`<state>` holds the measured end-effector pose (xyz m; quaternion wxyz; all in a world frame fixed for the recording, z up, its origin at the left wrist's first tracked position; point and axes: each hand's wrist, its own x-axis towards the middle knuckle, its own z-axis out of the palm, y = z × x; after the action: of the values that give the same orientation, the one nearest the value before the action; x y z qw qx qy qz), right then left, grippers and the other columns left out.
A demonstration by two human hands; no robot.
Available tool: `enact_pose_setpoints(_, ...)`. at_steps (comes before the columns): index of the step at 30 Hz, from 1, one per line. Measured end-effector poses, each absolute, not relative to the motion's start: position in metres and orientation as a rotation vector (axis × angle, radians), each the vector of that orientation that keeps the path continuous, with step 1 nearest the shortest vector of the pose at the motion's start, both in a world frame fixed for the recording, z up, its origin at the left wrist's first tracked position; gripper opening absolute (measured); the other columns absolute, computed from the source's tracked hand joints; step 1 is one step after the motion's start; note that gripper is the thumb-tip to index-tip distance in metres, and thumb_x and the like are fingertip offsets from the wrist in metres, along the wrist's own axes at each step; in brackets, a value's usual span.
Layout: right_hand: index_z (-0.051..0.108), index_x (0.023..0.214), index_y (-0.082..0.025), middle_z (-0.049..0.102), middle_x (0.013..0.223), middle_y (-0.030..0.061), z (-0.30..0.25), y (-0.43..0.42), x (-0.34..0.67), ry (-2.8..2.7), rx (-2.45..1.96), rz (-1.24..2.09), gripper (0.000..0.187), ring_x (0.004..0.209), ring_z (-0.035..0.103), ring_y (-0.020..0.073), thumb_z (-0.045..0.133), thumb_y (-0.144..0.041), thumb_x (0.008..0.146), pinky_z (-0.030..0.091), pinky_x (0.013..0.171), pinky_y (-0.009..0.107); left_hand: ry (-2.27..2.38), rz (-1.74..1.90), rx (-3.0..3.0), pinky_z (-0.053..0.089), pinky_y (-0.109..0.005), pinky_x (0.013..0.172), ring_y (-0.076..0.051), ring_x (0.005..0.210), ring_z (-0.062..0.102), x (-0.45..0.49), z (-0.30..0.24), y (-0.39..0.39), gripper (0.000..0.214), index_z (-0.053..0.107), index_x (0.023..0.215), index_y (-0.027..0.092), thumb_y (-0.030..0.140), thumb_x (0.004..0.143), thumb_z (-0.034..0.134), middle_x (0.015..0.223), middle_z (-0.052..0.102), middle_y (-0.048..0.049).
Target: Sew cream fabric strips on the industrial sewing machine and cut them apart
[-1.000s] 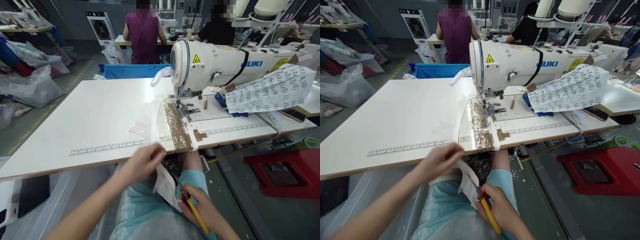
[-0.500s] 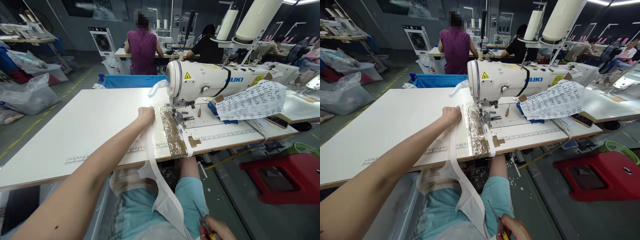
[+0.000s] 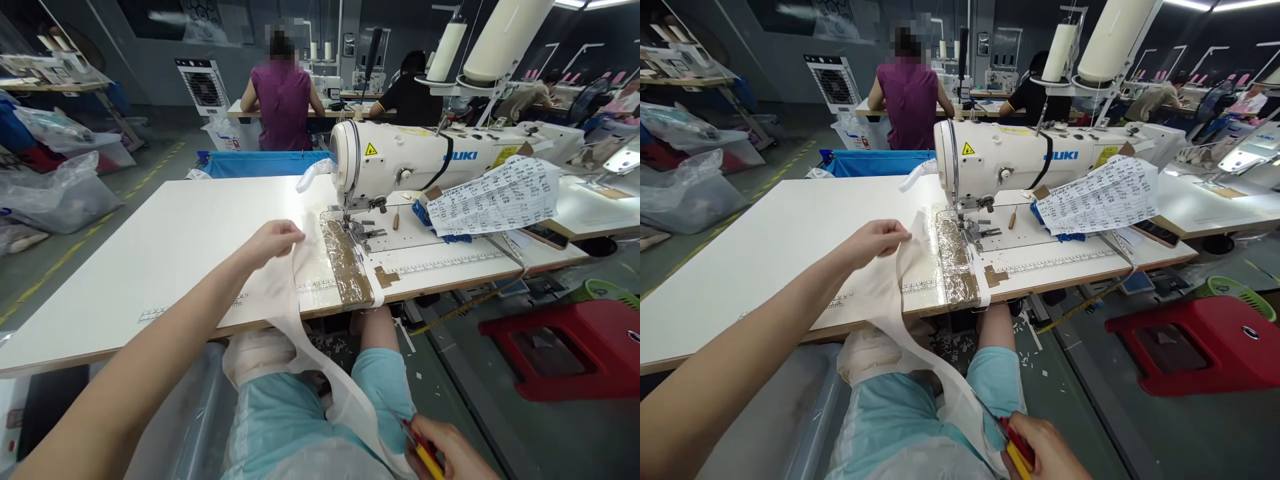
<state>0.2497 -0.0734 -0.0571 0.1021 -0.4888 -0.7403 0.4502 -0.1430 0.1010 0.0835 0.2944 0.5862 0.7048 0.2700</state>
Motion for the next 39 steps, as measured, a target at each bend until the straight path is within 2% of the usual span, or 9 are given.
enact_pose_setpoints(2, 0.046, 0.074, -0.022, 0.052, 0.070, -0.0003, -0.049, -0.065, 0.251, -2.182, -1.436, 1.358, 0.031, 0.063, 0.048, 0.0158, 0.061, -0.047, 0.087, 0.038, 0.057, 0.024, 1.427, 0.865, 1.350, 0.032, -0.021, 0.043, -0.010, 0.037, 0.045, -0.131, 0.081, 0.062, 0.026, 0.058, 0.084, 0.020, 0.043, 0.082, 0.072, 0.044, 0.047, 0.0056)
enact_pose_setpoints(3, 0.046, 0.076, -0.022, 0.053, 0.072, 0.0001, -0.043, -0.060, 0.249, -2.175, -1.408, 1.374, 0.030, 0.065, 0.049, 0.0161, 0.058, -0.047, 0.089, 0.039, 0.059, 0.025, 1.308, 0.875, 1.256, 0.035, -0.021, 0.041, -0.012, 0.038, 0.051, -0.123, 0.079, 0.043, 0.034, 0.057, 0.086, 0.021, 0.046, 0.077, 0.077, 0.046, 0.054, 0.0039)
enact_pose_setpoints(6, 0.046, 0.079, -0.022, 0.051, 0.076, 0.0002, -0.019, -0.043, 0.240, -2.132, -1.274, 1.436, 0.035, 0.067, 0.047, 0.0156, 0.051, -0.052, 0.095, 0.038, 0.061, 0.025, 1.127, 0.853, 1.067, 0.054, -0.026, 0.052, -0.023, 0.064, 0.073, -0.094, 0.067, 0.000, 0.046, 0.057, 0.095, 0.020, 0.054, 0.073, 0.080, 0.075, 0.073, -0.0061)
enact_pose_setpoints(9, 0.043, 0.077, -0.022, 0.046, 0.074, -0.0016, 0.000, -0.029, 0.230, -2.148, -1.178, 1.428, 0.043, 0.066, 0.041, 0.0138, 0.048, -0.060, 0.097, 0.034, 0.059, 0.024, 1.074, 0.826, 0.993, 0.060, -0.028, 0.060, -0.028, 0.086, 0.076, -0.069, 0.047, -0.019, 0.049, 0.060, 0.097, 0.019, 0.059, 0.075, 0.079, 0.091, 0.075, -0.0095)
enact_pose_setpoints(15, 0.041, 0.078, -0.021, 0.042, 0.073, -0.0026, 0.004, -0.011, 0.224, -2.326, -1.145, 1.450, 0.050, 0.065, 0.035, 0.0126, 0.047, -0.068, 0.095, 0.033, 0.057, 0.024, 1.095, 0.786, 0.865, 0.056, -0.023, 0.055, -0.024, 0.070, 0.076, -0.049, 0.015, -0.028, 0.057, 0.060, 0.086, 0.017, 0.068, 0.070, 0.078, 0.071, 0.075, -0.0079)
enact_pose_setpoints(22, 0.039, 0.076, -0.022, 0.038, 0.067, -0.0042, -0.010, 0.003, 0.217, -2.477, -1.018, 1.448, 0.053, 0.060, 0.032, 0.0116, 0.042, -0.071, 0.095, 0.025, 0.053, 0.025, 1.066, 0.713, 0.767, 0.059, -0.024, 0.064, -0.025, 0.085, 0.077, -0.046, 0.000, -0.036, 0.057, 0.063, 0.089, 0.015, 0.064, 0.068, 0.083, 0.091, 0.079, -0.0138)
enact_pose_setpoints(33, 0.035, 0.070, -0.022, 0.028, 0.061, -0.0063, -0.018, 0.015, 0.202, -2.573, -0.925, 1.470, 0.052, 0.055, 0.027, 0.0107, 0.046, -0.067, 0.095, 0.018, 0.050, 0.027, 1.090, 0.710, 0.668, 0.056, -0.019, 0.056, -0.019, 0.068, 0.075, -0.045, -0.018, -0.036, 0.059, 0.066, 0.083, 0.014, 0.067, 0.063, 0.084, 0.072, 0.076, -0.0088)
enact_pose_setpoints(39, 0.035, 0.072, -0.023, 0.033, 0.061, -0.0057, -0.019, 0.010, 0.202, -2.652, -1.050, 1.227, 0.049, 0.054, 0.030, 0.0116, 0.050, -0.065, 0.093, 0.018, 0.051, 0.027, 1.089, 0.702, 0.686, 0.055, -0.019, 0.057, -0.019, 0.068, 0.075, -0.046, -0.021, -0.036, 0.060, 0.064, 0.081, 0.014, 0.069, 0.064, 0.082, 0.071, 0.076, -0.0079)
